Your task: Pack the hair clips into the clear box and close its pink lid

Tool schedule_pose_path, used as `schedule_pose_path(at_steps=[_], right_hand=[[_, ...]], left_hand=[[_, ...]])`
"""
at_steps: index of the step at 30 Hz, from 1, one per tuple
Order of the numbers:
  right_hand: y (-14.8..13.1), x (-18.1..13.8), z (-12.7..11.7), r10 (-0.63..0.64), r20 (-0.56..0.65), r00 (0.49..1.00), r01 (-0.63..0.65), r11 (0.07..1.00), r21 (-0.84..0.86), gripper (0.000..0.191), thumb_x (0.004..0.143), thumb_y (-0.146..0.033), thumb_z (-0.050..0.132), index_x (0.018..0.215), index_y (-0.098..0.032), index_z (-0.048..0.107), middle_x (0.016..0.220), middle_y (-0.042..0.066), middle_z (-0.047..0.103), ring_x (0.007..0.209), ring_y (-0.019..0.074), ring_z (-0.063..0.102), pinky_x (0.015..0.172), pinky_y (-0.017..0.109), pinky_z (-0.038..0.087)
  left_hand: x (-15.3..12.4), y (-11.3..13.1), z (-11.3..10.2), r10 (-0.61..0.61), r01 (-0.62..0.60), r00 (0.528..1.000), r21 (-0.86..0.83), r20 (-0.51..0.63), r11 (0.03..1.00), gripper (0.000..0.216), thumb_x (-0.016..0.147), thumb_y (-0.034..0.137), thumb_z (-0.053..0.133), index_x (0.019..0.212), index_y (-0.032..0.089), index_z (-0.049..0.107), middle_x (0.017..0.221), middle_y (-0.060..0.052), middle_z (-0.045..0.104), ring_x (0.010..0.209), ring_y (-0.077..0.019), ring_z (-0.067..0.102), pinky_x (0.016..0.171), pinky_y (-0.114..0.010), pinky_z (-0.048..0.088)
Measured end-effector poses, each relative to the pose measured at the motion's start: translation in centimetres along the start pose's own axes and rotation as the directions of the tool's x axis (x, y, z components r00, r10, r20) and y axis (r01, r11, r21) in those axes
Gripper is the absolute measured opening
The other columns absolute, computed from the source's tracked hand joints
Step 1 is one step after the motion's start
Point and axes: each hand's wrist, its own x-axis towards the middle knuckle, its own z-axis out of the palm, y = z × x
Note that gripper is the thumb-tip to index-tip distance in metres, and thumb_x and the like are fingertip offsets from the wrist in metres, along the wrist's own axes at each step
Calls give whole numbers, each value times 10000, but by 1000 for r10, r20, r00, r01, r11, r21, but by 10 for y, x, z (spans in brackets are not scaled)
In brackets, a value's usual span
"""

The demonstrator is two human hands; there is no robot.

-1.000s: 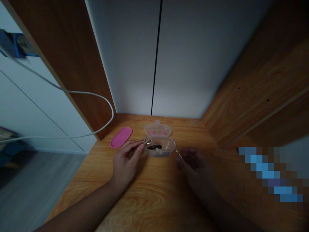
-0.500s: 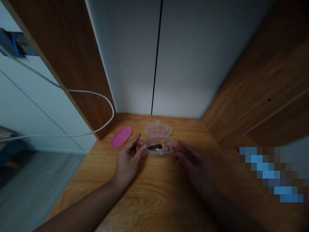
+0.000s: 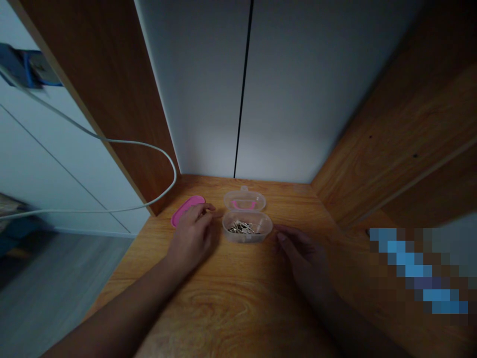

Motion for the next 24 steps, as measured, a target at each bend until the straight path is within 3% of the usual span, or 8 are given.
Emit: schedule_pose_path(at_steps=[3,6,12,24], right_hand=[[-1,0,1,-2,13,1000,2,1000,11,280,849,-435,686,988,-197,731,724,16,673,585,135,579,558,265,483],[-1,0,1,7,26,1000,-6,1000,-5,276,853,-433,678,980,-195,733,706,12,662,590,134,577,560,256,476],[1,0,-1,17,50,999,-15,1000,-28,281,859,-442,669,975,-195,733,694,8,647,618,140,588,576,250,476],[2,1,0,6,52,999,-5,1000,-30,294,848,-457,682,963,-192,737,673,9,650,615,152,592,578,263,473]], left_hand=[[5,-9,-12,-32,-18,989,330,144,944,256,841,216,540,1041,172,694,1115,-151,628,1016,-330,563,876,-472,445],[7,-11,-17,-89,-9,978,464,189,886,301,839,331,549,1053,163,680,1074,-163,616,987,-352,553,838,-481,428],[5,-8,-11,-113,-15,963,469,245,883,262,833,332,530,968,173,688,967,-146,620,946,-339,559,830,-465,396],[5,-8,-12,-102,19,976,389,194,921,337,802,424,591,1006,162,644,1023,-138,642,977,-336,561,874,-464,387]])
